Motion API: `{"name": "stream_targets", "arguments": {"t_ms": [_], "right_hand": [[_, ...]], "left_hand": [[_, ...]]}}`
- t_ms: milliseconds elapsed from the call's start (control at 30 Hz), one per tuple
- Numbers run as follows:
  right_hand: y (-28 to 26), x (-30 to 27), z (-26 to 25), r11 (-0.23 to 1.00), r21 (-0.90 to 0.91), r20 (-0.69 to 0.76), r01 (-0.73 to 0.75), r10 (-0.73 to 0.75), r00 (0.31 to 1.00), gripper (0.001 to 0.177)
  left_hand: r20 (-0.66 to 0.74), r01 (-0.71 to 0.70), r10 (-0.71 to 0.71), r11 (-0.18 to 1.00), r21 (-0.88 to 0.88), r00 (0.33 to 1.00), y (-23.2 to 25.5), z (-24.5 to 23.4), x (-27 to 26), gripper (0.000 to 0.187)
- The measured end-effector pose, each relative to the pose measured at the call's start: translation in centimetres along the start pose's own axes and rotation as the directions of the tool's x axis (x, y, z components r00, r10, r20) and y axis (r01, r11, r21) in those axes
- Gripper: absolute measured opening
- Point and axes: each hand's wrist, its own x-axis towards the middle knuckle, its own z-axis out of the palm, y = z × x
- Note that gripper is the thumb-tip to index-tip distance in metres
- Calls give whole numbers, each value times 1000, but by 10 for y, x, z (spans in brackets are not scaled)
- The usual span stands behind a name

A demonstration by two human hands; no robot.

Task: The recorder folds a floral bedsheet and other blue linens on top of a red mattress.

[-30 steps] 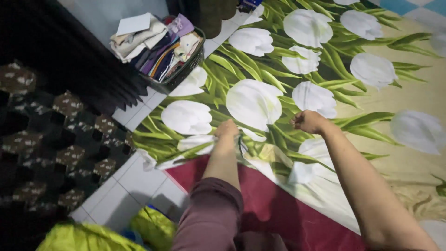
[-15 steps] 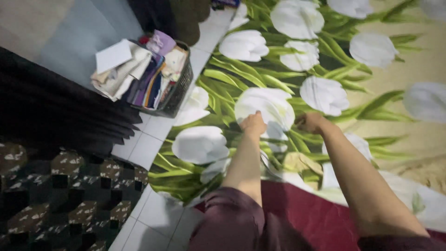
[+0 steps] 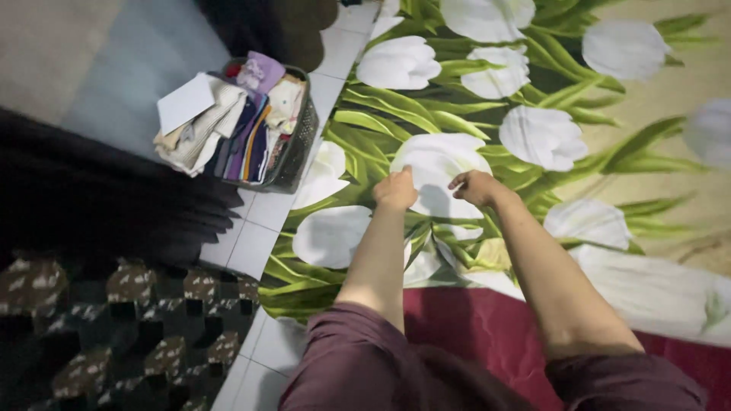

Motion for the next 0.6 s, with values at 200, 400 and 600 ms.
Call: {"name": "stream_targets", "arguments": {"t_ms": [200,400,600], "right_hand": [[-15,9,7,991,-116,-80,-70,61,995,36],[-45,-3,34,959,-26,-149,-281,274,950,37],[-89,-33,85,917,90,-232,-388,399,887,44]], "left_hand": [[70,-98,92,992,75,993,-11,-2,31,44],[86,-288,278,947,140,957,-36,-22,52,44],[86,-511,504,839,188,859,-71,6,76,48]]}}
